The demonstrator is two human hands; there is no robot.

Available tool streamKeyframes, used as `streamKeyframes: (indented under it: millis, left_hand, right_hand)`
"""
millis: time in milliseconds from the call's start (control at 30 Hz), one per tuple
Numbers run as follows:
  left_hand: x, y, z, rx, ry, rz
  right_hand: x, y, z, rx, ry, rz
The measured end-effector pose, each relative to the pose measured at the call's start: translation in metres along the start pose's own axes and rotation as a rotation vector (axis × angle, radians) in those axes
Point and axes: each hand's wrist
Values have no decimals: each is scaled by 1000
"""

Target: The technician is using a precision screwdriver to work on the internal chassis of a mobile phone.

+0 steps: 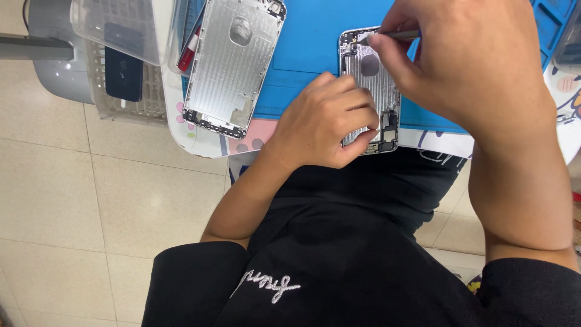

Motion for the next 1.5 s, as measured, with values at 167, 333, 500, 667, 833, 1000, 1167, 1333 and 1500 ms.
streamKeyframes:
  millis: [167, 333, 500, 667, 833, 1000, 1167, 1333, 1500]
  left_hand:
    - [2, -1, 1, -12, -16, 7]
    - [1, 2, 1, 1, -17, -3]
    - [1, 6, 3, -17, -18, -5]
    - [5, 3, 5, -31, -29, -15]
    - [5, 5, 5, -20, -19, 3]
    - [5, 6, 5, -9, -14, 16]
    - [5, 6, 7, -5, -24, 27]
    - [3, 5, 7, -16, -55, 1]
    - [-1, 7, 6, -29, -65, -16]
  right_hand:
    - [37, 10, -58, 62, 193, 229]
    - [39, 33, -108, 144, 400, 465]
    - [19, 56, -120, 247, 467, 557]
    - [17, 68, -139, 222, 518, 408]
    - [8, 63, -133, 171, 608, 364]
    - [1, 67, -134, 207, 541, 268]
    - [-8, 60, -125, 238, 636, 578]
    - [-2, 76, -137, 151, 542, 248]
    - [4, 85, -148, 113, 627, 267]
Point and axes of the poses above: each hand's wrist, its own z-axis towards the middle knuckle, its own y-axis out of the palm, x = y × z, and after that the axes turned 6 degrees about -x, right-handed
